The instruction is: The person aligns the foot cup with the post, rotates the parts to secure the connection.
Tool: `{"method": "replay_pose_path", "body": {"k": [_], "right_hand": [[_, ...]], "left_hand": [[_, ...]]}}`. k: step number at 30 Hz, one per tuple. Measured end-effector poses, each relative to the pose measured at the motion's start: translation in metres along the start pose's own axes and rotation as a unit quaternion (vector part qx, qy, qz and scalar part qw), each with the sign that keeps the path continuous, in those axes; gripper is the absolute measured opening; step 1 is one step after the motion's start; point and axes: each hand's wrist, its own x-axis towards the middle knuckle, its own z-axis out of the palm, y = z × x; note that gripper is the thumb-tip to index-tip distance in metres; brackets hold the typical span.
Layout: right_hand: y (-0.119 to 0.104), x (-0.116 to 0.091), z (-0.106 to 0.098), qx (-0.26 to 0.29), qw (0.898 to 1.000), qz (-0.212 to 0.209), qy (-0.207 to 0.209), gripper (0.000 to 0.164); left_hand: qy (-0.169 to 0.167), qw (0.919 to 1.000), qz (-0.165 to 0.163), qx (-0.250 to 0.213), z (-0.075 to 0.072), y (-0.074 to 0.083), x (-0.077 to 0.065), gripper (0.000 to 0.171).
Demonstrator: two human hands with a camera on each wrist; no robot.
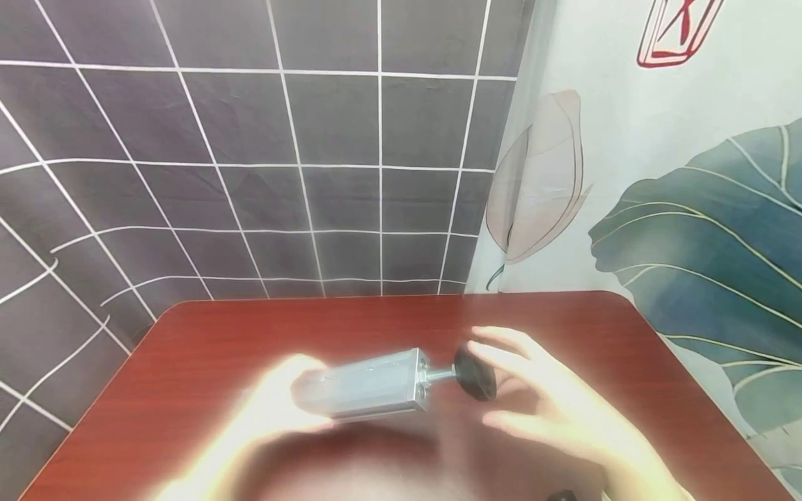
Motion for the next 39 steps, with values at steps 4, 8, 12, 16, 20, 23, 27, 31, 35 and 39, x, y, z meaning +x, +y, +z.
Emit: {"method": "replay_pose_path", "body": {"k": [4, 8, 12, 16, 20, 23, 27, 31, 35, 39], "right_hand": [[-0.002, 0.001, 0.0, -0.056, 0.998, -0.005, 0.002, 0.07], [0.003, 0.002, -0.001, -0.131, 0.988, -0.067, 0.036, 0.057], [0.0, 0.004, -0.004, -0.171, 0.984, -0.042, 0.021, 0.061], [-0.003, 0.005, -0.003, -0.158, 0.987, -0.032, 0.01, 0.072], [-0.001, 0.004, 0.0, -0.15, 0.988, -0.018, 0.026, 0.073], [0.0, 0.001, 0.004, -0.145, 0.988, 0.037, 0.049, 0.069], [0.001, 0.0, 0.009, -0.118, 0.989, 0.068, 0.064, 0.07], [0.001, 0.001, 0.006, -0.104, 0.994, 0.035, 0.028, 0.084], [0.002, 0.003, 0.003, -0.117, 0.993, -0.009, 0.004, 0.076], [0.007, 0.005, 0.005, -0.124, 0.99, -0.07, 0.02, 0.061]], "left_hand": [[-0.015, 0.9999, 0.004, -0.003, -0.001, 0.0, 0.0, 0.061], [-0.024, 0.9996, 0.013, 0.004, -0.002, -0.001, -0.001, 0.061], [-0.03, 0.9993, 0.017, 0.013, -0.003, -0.001, -0.001, 0.06], [-0.035, 0.9991, 0.021, 0.014, -0.003, 0.0, -0.002, 0.059], [-0.035, 0.9991, 0.02, 0.017, -0.002, 0.002, -0.003, 0.059], [-0.031, 0.9991, 0.021, 0.021, -0.001, 0.003, -0.003, 0.059], [-0.023, 0.9992, 0.021, 0.024, 0.0, 0.001, -0.003, 0.059], [-0.012, 0.9997, 0.015, 0.017, -0.001, -0.002, -0.003, 0.06], [-0.011, 0.9998, 0.01, 0.009, -0.002, -0.002, -0.003, 0.06], [-0.02, 0.9996, 0.018, 0.014, -0.003, -0.001, -0.004, 0.06]]}}
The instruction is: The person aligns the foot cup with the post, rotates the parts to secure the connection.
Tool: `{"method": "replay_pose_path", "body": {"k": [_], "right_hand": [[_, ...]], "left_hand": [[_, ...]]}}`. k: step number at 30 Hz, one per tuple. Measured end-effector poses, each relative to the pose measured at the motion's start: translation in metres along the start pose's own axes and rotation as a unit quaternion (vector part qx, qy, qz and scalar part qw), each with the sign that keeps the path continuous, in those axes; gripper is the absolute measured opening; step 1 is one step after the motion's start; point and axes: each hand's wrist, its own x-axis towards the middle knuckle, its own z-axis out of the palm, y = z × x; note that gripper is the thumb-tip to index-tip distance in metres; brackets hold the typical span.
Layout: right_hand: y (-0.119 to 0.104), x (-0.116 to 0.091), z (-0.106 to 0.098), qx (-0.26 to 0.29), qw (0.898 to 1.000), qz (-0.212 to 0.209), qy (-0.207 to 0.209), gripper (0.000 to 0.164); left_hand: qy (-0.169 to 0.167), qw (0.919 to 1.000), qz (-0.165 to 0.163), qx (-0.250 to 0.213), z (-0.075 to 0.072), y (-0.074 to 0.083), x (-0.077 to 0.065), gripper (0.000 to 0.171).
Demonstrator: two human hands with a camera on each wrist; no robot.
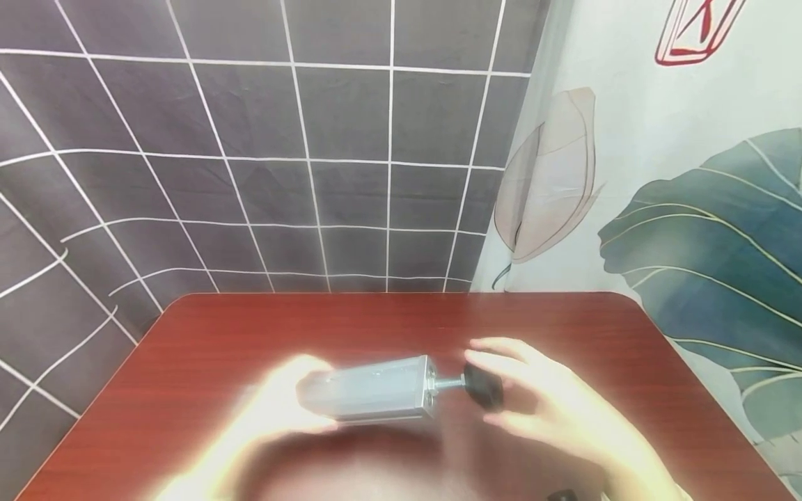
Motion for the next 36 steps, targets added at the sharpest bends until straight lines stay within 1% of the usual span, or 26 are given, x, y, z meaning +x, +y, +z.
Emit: {"method": "replay_pose_path", "body": {"k": [2, 4, 7, 9, 11, 12, 15, 18, 19, 21, 23, 25, 26, 27, 29, 31, 34, 36], "right_hand": [[0.0012, -0.0009, 0.0017, 0.0, 1.0, -0.015, 0.015, 0.063], [0.0003, -0.0027, 0.0027, -0.007, 1.0, 0.002, 0.022, 0.066], [-0.0028, -0.0045, 0.0041, -0.03, 0.998, 0.05, 0.026, 0.071], [-0.0046, -0.0046, 0.0055, -0.043, 0.996, 0.079, 0.03, 0.071], [-0.0056, -0.0045, 0.0068, -0.047, 0.993, 0.099, 0.034, 0.069], [-0.0057, -0.0044, 0.0073, -0.046, 0.993, 0.101, 0.037, 0.07], [-0.0035, -0.003, 0.007, -0.03, 0.995, 0.087, 0.038, 0.078], [-0.0012, -0.0012, 0.0054, -0.022, 0.998, 0.047, 0.02, 0.085], [-0.0004, -0.0004, 0.0053, -0.019, 0.999, 0.029, 0.015, 0.082], [0.0003, 0.0016, 0.0053, -0.024, 1.0, 0.002, 0.009, 0.068], [0.001, 0.0025, 0.006, -0.032, 0.999, -0.013, 0.014, 0.055], [0.002, 0.0034, 0.0067, -0.034, 0.999, -0.022, 0.026, 0.049], [0.0024, 0.0035, 0.0067, -0.03, 0.999, -0.02, 0.03, 0.05], [0.0026, 0.0033, 0.0067, -0.029, 0.999, -0.015, 0.033, 0.053], [0.0012, 0.0018, 0.0065, -0.019, 0.999, 0.022, 0.029, 0.062], [-0.0009, 0.0, 0.0073, -0.004, 0.997, 0.072, 0.028, 0.069], [-0.0053, -0.002, 0.0086, 0.02, 0.988, 0.149, 0.023, 0.07], [-0.0054, -0.0017, 0.0089, 0.029, 0.986, 0.164, 0.023, 0.071]], "left_hand": [[-0.002, 1.0, 0.009, 0.004, 0.0003, 0.0002, -0.0007, 0.06], [0.002, 0.9999, 0.015, 0.007, 0.0007, 0.0007, -0.0012, 0.06], [0.007, 0.9998, 0.019, 0.008, 0.0015, 0.0014, -0.0019, 0.06], [0.008, 0.9998, 0.018, 0.008, 0.0021, 0.0016, -0.0018, 0.059], [0.007, 0.9998, 0.017, 0.005, 0.0027, 0.0013, -0.0018, 0.06], [0.006, 0.9998, 0.016, 0.004, 0.003, 0.0011, -0.0018, 0.06], [0.01, 0.9999, 0.013, 0.004, 0.0036, -0.0006, -0.0011, 0.061], [0.013, 0.9999, 0.005, 0.005, 0.0035, -0.0027, -0.0003, 0.061], [0.012, 0.9999, 0.002, 0.005, 0.0032, -0.0035, 0.0, 0.061], [0.009, 0.9999, -0.003, 0.004, 0.0025, -0.0044, 0.0003, 0.06], [0.004, 1.0, -0.005, 0.003, 0.0018, -0.0043, 0.0003, 0.06], [0.001, 1.0, -0.003, 0.003, 0.0011, -0.004, 0.0003, 0.059], [-0.001, 1.0, -0.001, 0.003, 0.0008, -0.0034, 0.0002, 0.059], [-0.002, 1.0, 0.0, 0.003, 0.0007, -0.0029, 0.0001, 0.059], [0.0, 1.0, 0.002, 0.007, 0.0006, -0.0022, -0.0004, 0.059], [0.003, 0.9999, 0.003, 0.012, 0.0006, -0.0013, -0.0007, 0.059], [0.003, 0.9998, 0.003, 0.019, 0.0011, -0.0006, -0.0008, 0.06], [0.003, 0.9998, 0.001, 0.02, 0.0016, -0.0018, -0.0011, 0.061]]}}
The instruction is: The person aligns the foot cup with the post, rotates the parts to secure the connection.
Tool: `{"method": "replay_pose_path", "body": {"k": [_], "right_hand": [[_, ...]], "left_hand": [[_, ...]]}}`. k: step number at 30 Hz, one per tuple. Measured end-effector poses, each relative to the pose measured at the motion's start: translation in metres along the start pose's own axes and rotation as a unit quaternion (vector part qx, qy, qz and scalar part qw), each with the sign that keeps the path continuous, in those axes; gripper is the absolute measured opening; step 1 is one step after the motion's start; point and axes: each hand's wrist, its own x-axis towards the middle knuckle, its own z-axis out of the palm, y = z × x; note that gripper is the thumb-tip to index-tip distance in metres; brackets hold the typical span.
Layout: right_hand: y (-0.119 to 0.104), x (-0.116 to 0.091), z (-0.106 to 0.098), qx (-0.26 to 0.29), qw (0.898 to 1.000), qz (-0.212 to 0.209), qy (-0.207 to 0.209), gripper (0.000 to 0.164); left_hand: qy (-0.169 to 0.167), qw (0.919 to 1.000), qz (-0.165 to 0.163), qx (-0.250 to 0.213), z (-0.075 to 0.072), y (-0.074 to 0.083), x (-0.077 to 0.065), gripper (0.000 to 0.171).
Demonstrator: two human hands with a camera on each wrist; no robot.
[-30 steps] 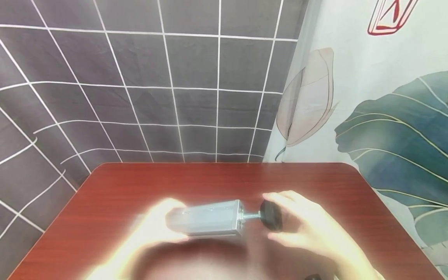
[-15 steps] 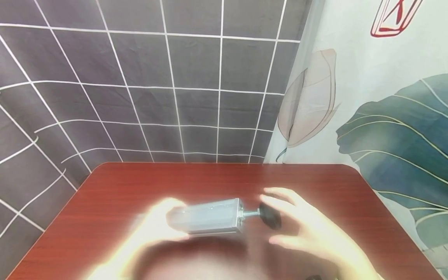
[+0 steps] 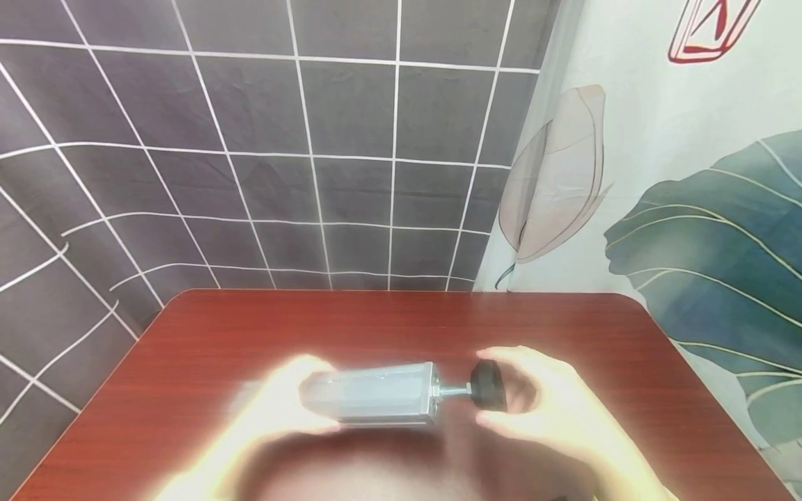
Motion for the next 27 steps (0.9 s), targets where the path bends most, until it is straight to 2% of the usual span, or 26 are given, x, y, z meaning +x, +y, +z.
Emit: {"method": "replay_pose_path", "body": {"k": [3, 6, 10, 13, 16, 19, 22, 27], "right_hand": [[0.002, 0.001, -0.002, 0.0, 0.999, -0.026, -0.02, 0.08], [0.007, 0.001, -0.002, -0.002, 0.996, -0.082, -0.031, 0.086], [0.013, 0.0, 0.002, 0.01, 0.991, -0.136, -0.011, 0.076], [0.017, -0.001, 0.005, 0.025, 0.99, -0.141, 0.007, 0.074], [0.019, -0.005, 0.009, 0.032, 0.994, -0.106, 0.013, 0.078], [0.021, -0.01, 0.013, 0.039, 0.998, -0.037, 0.013, 0.077], [0.024, -0.016, 0.018, 0.058, 0.998, 0.037, 0.01, 0.071], [0.039, -0.024, 0.032, 0.075, 0.994, 0.075, 0.012, 0.06]], "left_hand": [[0.001, 1.0, -0.007, -0.006, 0.001, -0.002, 0.0, 0.061], [0.002, 0.9998, -0.016, -0.01, 0.001, -0.004, 0.0, 0.061], [0.0, 0.9999, -0.014, -0.007, 0.001, -0.004, 0.0, 0.061], [0.0, 1.0, -0.004, -0.001, 0.0, -0.003, 0.0, 0.061], [0.0, 1.0, 0.007, 0.006, 0.0, -0.001, -0.001, 0.061], [0.001, 0.9998, 0.014, 0.014, 0.0, 0.0, 0.0, 0.061], [0.001, 0.9994, 0.022, 0.026, 0.002, 0.0, 0.0, 0.061], [-0.013, 0.9975, 0.034, 0.06, 0.006, -0.004, -0.001, 0.062]]}}
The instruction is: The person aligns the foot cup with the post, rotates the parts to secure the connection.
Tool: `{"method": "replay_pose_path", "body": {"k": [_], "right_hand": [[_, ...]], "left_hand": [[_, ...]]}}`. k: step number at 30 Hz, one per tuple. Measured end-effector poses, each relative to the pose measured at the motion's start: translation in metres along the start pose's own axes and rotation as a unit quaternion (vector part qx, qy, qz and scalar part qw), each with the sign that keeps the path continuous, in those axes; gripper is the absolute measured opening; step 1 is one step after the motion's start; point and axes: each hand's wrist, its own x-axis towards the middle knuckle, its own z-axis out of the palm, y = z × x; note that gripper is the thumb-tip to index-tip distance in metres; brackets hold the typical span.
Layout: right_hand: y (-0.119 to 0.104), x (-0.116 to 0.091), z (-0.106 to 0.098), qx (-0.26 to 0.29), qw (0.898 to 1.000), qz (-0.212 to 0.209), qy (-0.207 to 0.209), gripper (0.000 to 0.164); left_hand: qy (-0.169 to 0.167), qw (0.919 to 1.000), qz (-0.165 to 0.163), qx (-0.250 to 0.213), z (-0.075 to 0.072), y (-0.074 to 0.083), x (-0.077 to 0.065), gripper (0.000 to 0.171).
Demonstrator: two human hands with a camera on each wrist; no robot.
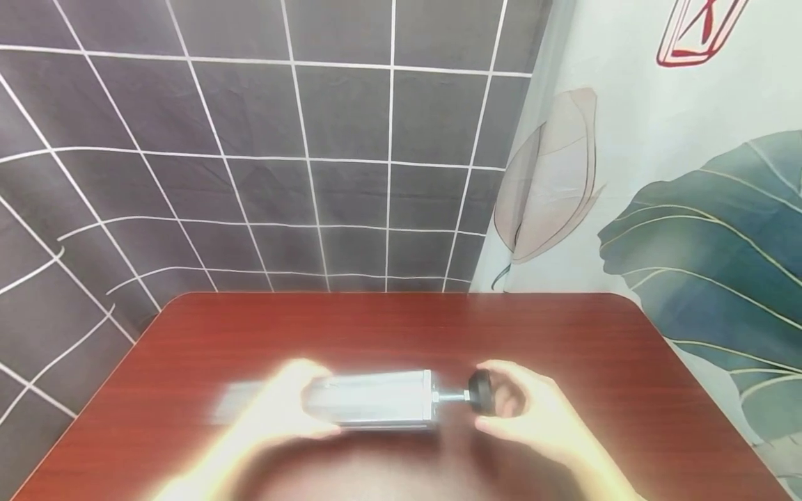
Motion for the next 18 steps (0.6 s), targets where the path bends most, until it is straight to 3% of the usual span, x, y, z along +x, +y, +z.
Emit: {"method": "replay_pose_path", "body": {"k": [10, 18], "right_hand": [[0.039, -0.009, 0.018, -0.022, 1.0, 0.012, -0.011, 0.052], [0.059, -0.008, 0.022, 0.019, 0.998, 0.036, -0.051, 0.051]], "left_hand": [[-0.023, 0.9969, 0.002, 0.075, 0.012, -0.006, -0.001, 0.063], [-0.039, 0.9961, -0.006, 0.078, 0.021, -0.011, 0.001, 0.062]]}}
